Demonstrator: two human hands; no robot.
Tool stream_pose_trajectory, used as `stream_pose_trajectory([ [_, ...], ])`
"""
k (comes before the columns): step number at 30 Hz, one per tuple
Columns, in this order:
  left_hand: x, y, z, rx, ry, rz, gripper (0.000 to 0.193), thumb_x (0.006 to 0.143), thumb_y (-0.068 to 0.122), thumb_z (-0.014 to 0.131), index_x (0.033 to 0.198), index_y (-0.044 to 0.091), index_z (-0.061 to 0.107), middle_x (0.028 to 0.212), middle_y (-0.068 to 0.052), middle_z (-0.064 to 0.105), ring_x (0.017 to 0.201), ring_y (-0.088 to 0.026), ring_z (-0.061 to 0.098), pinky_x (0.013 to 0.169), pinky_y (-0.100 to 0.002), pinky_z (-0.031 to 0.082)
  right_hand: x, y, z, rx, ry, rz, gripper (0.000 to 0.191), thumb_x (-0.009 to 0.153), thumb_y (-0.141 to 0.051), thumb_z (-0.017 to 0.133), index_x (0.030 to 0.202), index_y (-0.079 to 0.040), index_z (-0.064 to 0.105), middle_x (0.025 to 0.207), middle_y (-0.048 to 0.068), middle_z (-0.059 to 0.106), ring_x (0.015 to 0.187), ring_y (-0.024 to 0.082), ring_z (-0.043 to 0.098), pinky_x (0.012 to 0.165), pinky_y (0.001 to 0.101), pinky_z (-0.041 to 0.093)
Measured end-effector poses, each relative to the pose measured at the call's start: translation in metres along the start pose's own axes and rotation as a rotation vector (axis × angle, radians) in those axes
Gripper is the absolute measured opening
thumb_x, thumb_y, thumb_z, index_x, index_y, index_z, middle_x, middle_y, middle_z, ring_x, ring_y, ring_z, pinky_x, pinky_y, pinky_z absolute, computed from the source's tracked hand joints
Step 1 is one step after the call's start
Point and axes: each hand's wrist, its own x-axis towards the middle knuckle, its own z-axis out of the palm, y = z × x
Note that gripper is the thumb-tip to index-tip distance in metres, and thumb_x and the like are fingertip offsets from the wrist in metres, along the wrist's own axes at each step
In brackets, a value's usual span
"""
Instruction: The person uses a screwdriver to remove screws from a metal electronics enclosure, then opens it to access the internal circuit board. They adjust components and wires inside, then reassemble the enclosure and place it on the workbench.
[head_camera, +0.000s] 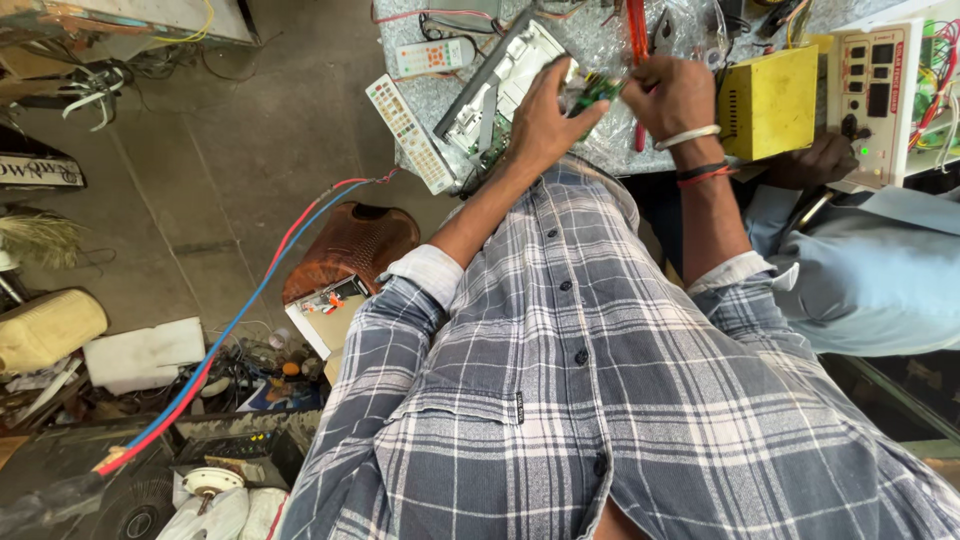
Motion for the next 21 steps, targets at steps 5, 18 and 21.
stream_pose_trajectory([
  [5, 0.01, 0.019, 0.004, -0.233, -0.114, 0.069, 0.099, 0.089, 0.058, 0.072, 0.154, -0.003, 0.03, 0.142, -0.028, 0.052, 0.105, -0.026, 0.074, 0.076, -0.035, 0.065, 0.03, 0.012, -0.007, 0.362, 0.164, 0.181, 0.013, 0.098, -0.012, 0.074, 0.109, -0.007, 0.078, 0.104, 0.012, 0.078, 0.081, 0.019, 0.076, 0.068, 0.0309, 0.063],
  [18, -0.012, -0.027, -0.097, 0.133, 0.39, -0.155, 0.045, 0.091, 0.03, 0.077, 0.129, 0.009, 0.065, 0.116, -0.012, 0.071, 0.085, -0.023, 0.071, 0.082, -0.04, 0.056, 0.059, -0.075, -0.002, 0.257, 0.017, -0.186, 0.015, 0.1, -0.014, 0.074, 0.11, -0.003, 0.077, 0.101, 0.015, 0.077, 0.087, 0.027, 0.075, 0.08, 0.0377, 0.06],
  [21, -0.022, -0.028, -0.11, 0.304, 0.467, 0.054, 0.049, 0.083, 0.026, 0.082, 0.124, 0.004, 0.064, 0.115, -0.016, 0.07, 0.107, -0.034, 0.065, 0.092, -0.044, 0.051, 0.092, -0.117, 0.0, 0.222, -0.005, -0.292, 0.015, 0.101, -0.021, 0.074, 0.105, -0.006, 0.077, 0.099, 0.015, 0.077, 0.084, 0.03, 0.075, 0.079, 0.0394, 0.06],
])
